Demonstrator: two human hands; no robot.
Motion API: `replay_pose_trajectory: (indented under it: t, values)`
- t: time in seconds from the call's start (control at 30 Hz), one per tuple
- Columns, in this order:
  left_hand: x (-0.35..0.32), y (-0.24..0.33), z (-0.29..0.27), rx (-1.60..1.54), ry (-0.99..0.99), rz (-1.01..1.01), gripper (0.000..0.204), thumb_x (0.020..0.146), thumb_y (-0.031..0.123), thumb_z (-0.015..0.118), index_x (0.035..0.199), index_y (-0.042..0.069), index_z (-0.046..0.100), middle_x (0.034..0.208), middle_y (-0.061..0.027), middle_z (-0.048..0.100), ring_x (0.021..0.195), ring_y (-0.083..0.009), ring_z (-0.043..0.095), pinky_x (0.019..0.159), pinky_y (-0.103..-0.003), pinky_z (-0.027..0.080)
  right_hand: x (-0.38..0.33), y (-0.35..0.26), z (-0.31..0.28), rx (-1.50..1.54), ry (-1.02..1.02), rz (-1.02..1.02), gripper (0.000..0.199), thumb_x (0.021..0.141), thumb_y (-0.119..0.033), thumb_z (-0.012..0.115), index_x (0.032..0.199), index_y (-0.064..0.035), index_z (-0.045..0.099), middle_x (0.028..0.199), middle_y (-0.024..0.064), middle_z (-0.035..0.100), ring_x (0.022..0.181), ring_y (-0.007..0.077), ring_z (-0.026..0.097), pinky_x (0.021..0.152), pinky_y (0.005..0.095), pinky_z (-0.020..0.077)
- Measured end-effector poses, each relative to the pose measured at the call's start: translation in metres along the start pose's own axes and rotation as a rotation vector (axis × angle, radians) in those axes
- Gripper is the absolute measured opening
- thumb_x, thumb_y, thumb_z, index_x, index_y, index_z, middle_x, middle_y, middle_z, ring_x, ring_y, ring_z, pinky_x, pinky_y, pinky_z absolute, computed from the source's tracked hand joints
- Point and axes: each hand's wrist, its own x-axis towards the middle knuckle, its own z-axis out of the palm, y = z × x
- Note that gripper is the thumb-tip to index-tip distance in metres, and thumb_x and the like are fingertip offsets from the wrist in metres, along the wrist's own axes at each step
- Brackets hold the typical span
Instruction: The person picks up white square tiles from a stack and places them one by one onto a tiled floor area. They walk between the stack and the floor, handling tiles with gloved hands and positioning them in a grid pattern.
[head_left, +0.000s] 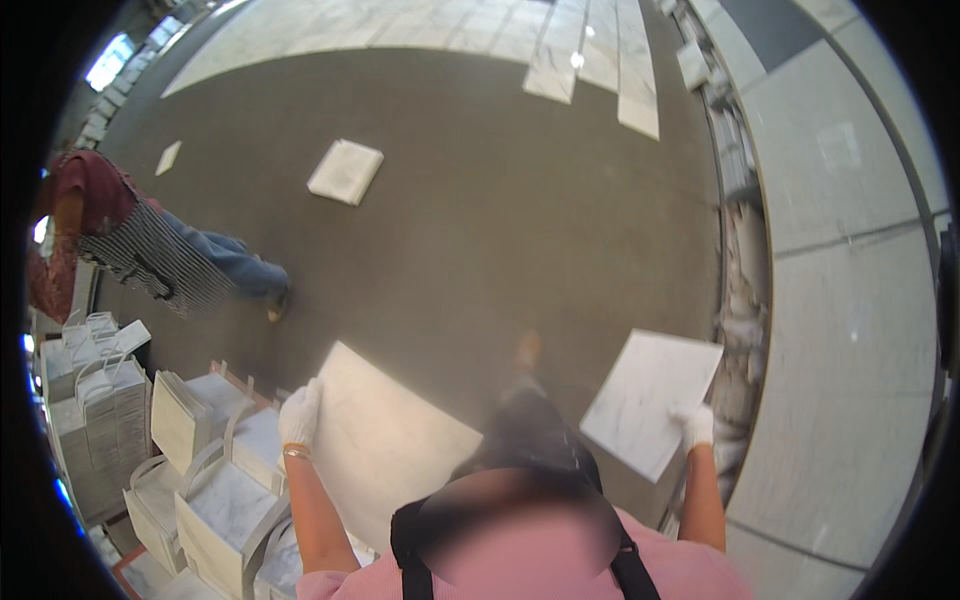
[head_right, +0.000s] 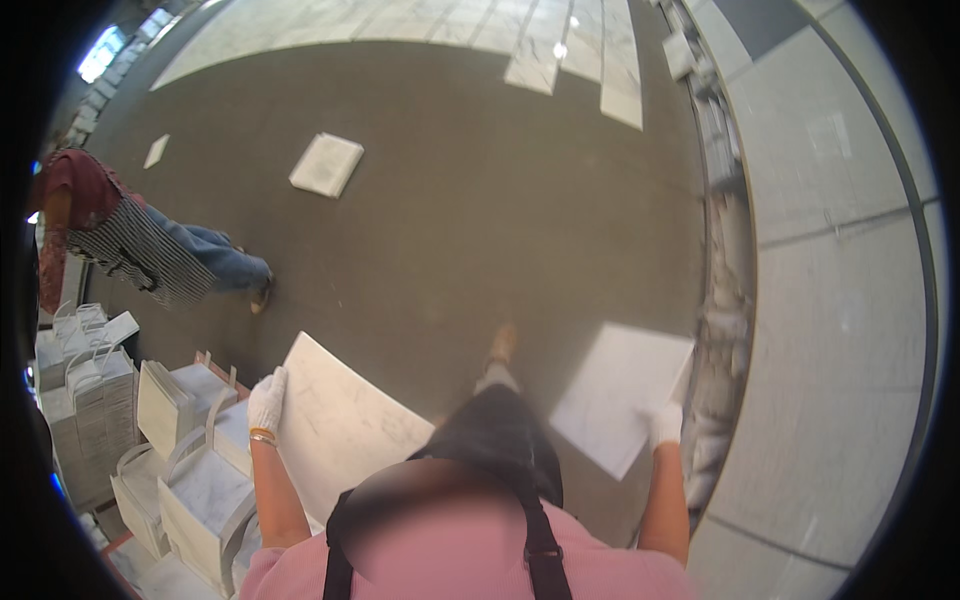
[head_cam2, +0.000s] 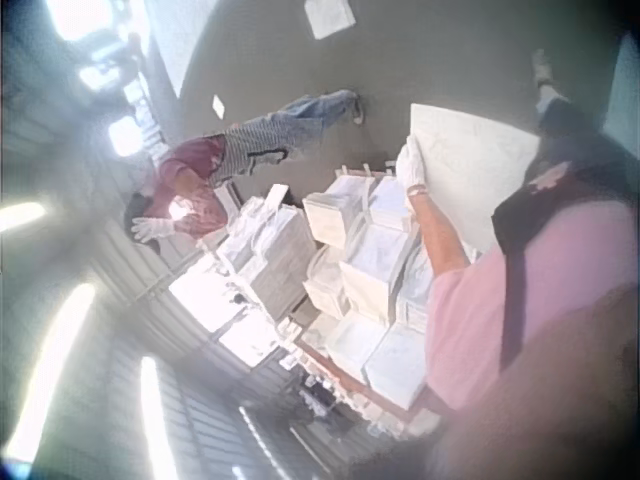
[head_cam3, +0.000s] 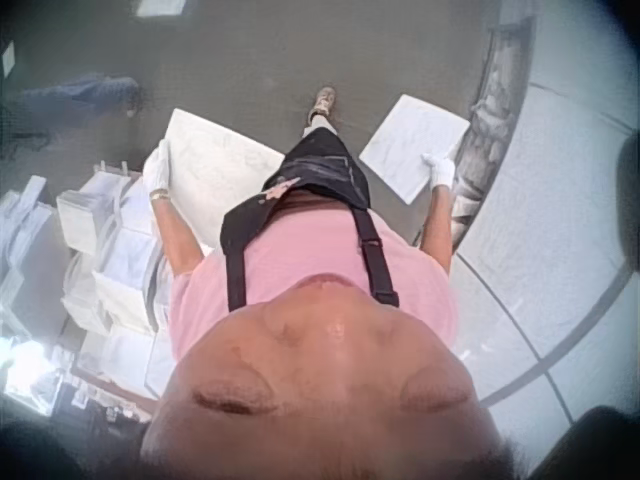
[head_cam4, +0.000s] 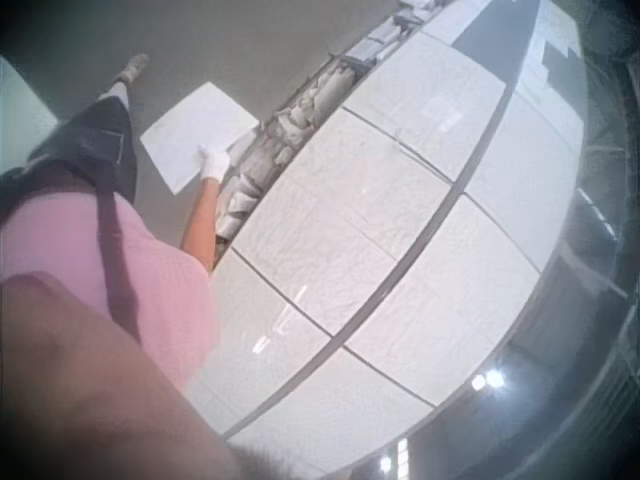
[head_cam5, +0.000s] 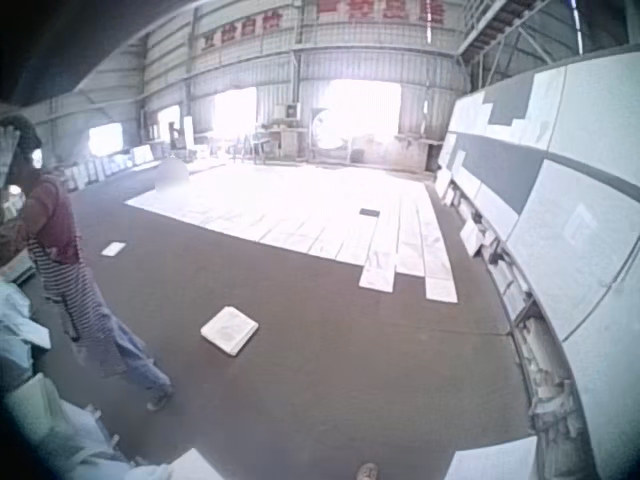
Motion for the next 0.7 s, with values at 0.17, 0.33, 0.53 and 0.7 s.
replay_pose_trajectory:
  t: [0.17,0.33,0.53,0.7]
  values:
    - [0.036,0.107,-0.013,-0.027,-0.023,-0.060,0.063,0.097,0.059,0.046,0.098,0.001,0.070,0.102,-0.0236,0.069,0.101,-0.0408,0.064,0.087,-0.044,0.047,0.085,-0.015,0.043,-0.439,-0.004,0.187,0.041,0.056,-0.024,0.087,0.087,0.0001,0.076,0.084,0.0218,0.074,0.079,0.0370,0.073,0.076,0.0432,0.0580]
    - [0.080,0.206,-0.005,0.077,0.004,-0.016,0.062,0.096,0.060,0.046,0.099,0.003,0.072,0.102,-0.0219,0.070,0.102,-0.0402,0.064,0.088,-0.044,0.047,0.160,-0.058,0.056,-0.572,-0.134,0.192,0.039,0.059,-0.030,0.087,0.084,-0.0021,0.077,0.086,0.0213,0.074,0.083,0.0357,0.074,0.077,0.0427,0.0580]
    - [0.170,0.300,0.010,0.168,-0.075,0.079,0.067,0.096,0.063,0.040,0.107,0.005,0.073,0.112,-0.0195,0.071,0.110,-0.0392,0.063,0.095,-0.044,0.047,0.248,-0.113,0.078,-0.525,-0.130,0.086,0.040,0.060,-0.029,0.087,0.089,-0.0027,0.078,0.085,0.0189,0.075,0.079,0.0334,0.074,0.073,0.0424,0.0577]
    - [0.280,0.383,0.033,0.157,-0.049,0.154,0.068,0.096,0.064,0.040,0.108,0.005,0.073,0.109,-0.0206,0.071,0.109,-0.0389,0.065,0.095,-0.045,0.048,0.308,-0.167,0.110,-0.419,-0.113,0.112,0.037,0.061,-0.025,0.087,0.090,-0.0024,0.078,0.083,0.0153,0.076,0.076,0.0282,0.074,0.071,0.0406,0.0577]
